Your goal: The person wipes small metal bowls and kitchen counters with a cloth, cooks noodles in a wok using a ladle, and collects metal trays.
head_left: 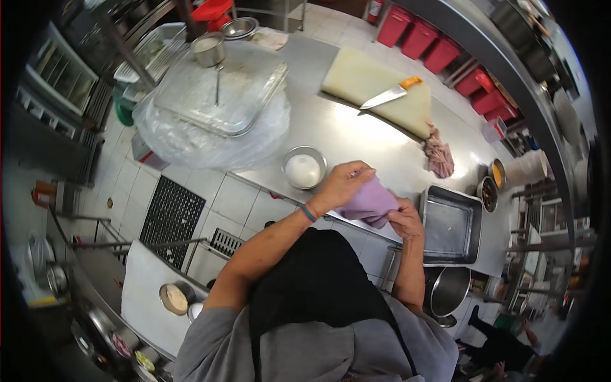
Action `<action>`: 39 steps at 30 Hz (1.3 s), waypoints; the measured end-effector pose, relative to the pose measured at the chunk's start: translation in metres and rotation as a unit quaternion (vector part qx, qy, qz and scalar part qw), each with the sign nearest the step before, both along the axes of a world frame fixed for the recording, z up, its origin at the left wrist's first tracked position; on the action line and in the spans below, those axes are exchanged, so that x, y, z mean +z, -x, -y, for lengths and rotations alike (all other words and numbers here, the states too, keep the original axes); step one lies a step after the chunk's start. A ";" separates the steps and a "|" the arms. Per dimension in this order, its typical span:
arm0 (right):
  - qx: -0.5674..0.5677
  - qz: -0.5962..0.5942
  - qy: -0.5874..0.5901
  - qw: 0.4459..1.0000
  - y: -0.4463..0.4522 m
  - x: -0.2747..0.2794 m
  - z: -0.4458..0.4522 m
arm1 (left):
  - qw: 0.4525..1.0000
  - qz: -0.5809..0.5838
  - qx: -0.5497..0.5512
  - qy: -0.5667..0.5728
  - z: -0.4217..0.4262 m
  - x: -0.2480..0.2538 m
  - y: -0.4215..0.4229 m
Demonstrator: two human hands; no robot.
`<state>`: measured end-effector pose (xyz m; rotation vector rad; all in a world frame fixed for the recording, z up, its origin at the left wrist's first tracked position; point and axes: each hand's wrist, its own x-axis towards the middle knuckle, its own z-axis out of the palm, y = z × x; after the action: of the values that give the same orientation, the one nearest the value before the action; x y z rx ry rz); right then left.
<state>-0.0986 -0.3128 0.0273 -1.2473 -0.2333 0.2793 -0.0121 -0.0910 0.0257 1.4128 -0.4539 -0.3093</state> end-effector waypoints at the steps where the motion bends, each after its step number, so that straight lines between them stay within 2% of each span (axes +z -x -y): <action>1: -0.026 0.014 -0.028 0.999 -0.005 0.003 -0.009 | 1.000 -0.001 0.015 -0.004 0.001 -0.009 0.005; 3: -0.082 0.043 -0.080 0.993 -0.017 0.013 -0.028 | 0.996 0.008 0.002 -0.089 0.000 -0.028 0.022; 4: -0.088 0.000 -0.119 0.989 -0.026 0.017 -0.033 | 0.992 0.013 -0.006 -0.129 -0.001 -0.034 0.031; 7: -0.086 -0.124 -0.262 0.953 -0.045 0.016 -0.033 | 0.981 -0.157 0.091 -0.070 -0.029 -0.050 0.059; 8: -0.079 -0.120 -0.187 0.972 -0.057 -0.001 -0.023 | 0.946 -0.281 0.161 -0.023 -0.041 -0.051 0.059; 9: -0.069 -0.114 -0.111 0.985 -0.069 -0.017 -0.013 | 0.888 -0.399 0.226 0.026 -0.053 -0.047 0.058; 12: -0.153 -0.038 0.156 0.975 -0.095 -0.027 -0.043 | 0.882 -0.399 0.249 0.020 -0.073 -0.066 0.039; 13: -0.120 0.085 0.275 0.950 -0.107 -0.037 -0.041 | 0.897 -0.367 0.246 -0.001 -0.080 -0.076 0.030; 14: -0.082 0.207 0.387 0.895 -0.122 -0.051 -0.036 | 0.911 -0.334 0.242 -0.022 -0.086 -0.086 0.021; 15: -0.041 0.323 0.486 0.811 -0.131 -0.057 -0.033 | 0.922 -0.302 0.239 -0.042 -0.094 -0.095 0.012; 16: -0.004 0.300 0.566 0.768 -0.128 -0.030 -0.047 | 0.936 -0.228 0.246 -0.105 -0.106 -0.102 0.000; 18: 0.032 0.370 0.608 0.702 -0.138 -0.026 -0.052 | 0.943 -0.076 0.246 -0.210 -0.128 -0.107 -0.023; 20: 0.068 0.429 0.640 0.634 -0.147 -0.022 -0.058 | 0.933 0.077 0.231 -0.266 -0.139 -0.098 -0.038; 21: 0.093 0.445 0.634 0.626 -0.151 -0.017 -0.064 | 0.922 0.154 0.215 -0.282 -0.143 -0.092 -0.043; 23: 0.142 0.476 0.619 0.608 -0.158 -0.009 -0.077 | 0.919 0.162 0.199 -0.299 -0.140 -0.083 -0.051; 25: 0.157 0.520 0.635 0.549 -0.159 0.000 -0.097 | 0.907 0.200 0.186 -0.321 -0.135 -0.085 -0.059; 27: 0.173 0.534 0.658 0.502 -0.160 0.009 -0.118 | 0.905 0.187 0.152 -0.351 -0.128 -0.080 -0.062; 28: 0.154 0.564 0.675 0.450 -0.163 0.003 -0.122 | 0.903 0.181 0.136 -0.366 -0.127 -0.077 -0.063; 31: 0.140 0.561 0.716 0.391 -0.162 -0.008 -0.126 | 0.892 0.210 0.122 -0.380 -0.128 -0.079 -0.065; 32: 0.133 0.542 0.731 0.394 -0.156 -0.014 -0.125 | 0.893 0.208 0.134 -0.375 -0.128 -0.080 -0.066; 36: 0.165 0.360 0.778 0.488 -0.119 -0.020 -0.127 | 0.895 0.196 0.176 -0.360 -0.123 -0.080 -0.063; 39: 0.200 0.326 0.756 0.531 -0.131 -0.010 -0.124 | 0.892 0.207 0.165 -0.366 -0.116 -0.080 -0.063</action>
<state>0.0329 -0.1889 0.0177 -3.0800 -1.1067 0.4002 0.0513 0.0248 -0.0544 2.2838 -0.4481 0.1327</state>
